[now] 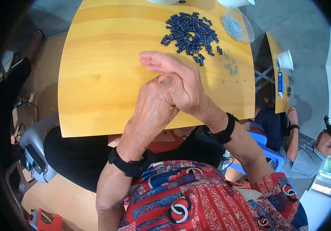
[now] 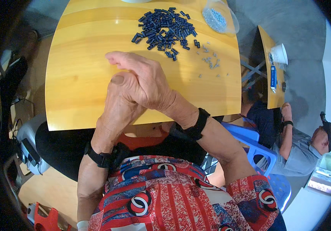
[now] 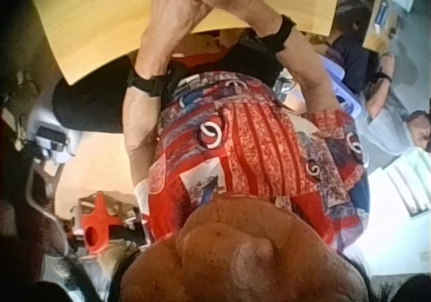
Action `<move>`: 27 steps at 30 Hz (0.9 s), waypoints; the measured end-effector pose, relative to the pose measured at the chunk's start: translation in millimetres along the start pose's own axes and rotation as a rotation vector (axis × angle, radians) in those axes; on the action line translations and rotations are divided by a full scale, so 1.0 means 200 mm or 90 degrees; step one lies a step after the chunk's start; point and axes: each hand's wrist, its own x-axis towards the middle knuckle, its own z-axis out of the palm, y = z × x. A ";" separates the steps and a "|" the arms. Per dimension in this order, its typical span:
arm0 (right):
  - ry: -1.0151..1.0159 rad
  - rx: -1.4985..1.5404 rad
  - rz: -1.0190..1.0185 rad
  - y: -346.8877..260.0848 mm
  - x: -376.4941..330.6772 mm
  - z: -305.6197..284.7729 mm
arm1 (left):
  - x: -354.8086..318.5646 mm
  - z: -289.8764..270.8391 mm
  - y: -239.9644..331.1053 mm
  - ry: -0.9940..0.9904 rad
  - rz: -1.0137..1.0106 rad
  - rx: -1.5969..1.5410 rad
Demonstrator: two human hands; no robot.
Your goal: Assembling small blue plastic components by hand.
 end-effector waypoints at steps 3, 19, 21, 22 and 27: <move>-0.004 -0.006 0.002 0.00 0.00 0.00 | 0.00 0.01 -0.01 0.014 0.019 -0.015; 0.004 -0.052 -0.052 0.03 0.02 -0.01 | 0.01 0.00 0.02 0.009 -0.023 0.029; 0.027 -0.066 -0.052 0.03 0.02 -0.01 | 0.02 0.02 0.03 0.033 -0.063 0.018; 0.042 -0.076 -0.050 0.02 0.02 -0.01 | 0.02 0.01 0.03 0.029 -0.055 0.015; 0.139 -0.081 -0.054 -0.10 -0.10 -0.06 | 0.03 0.00 0.03 0.013 -0.034 -0.072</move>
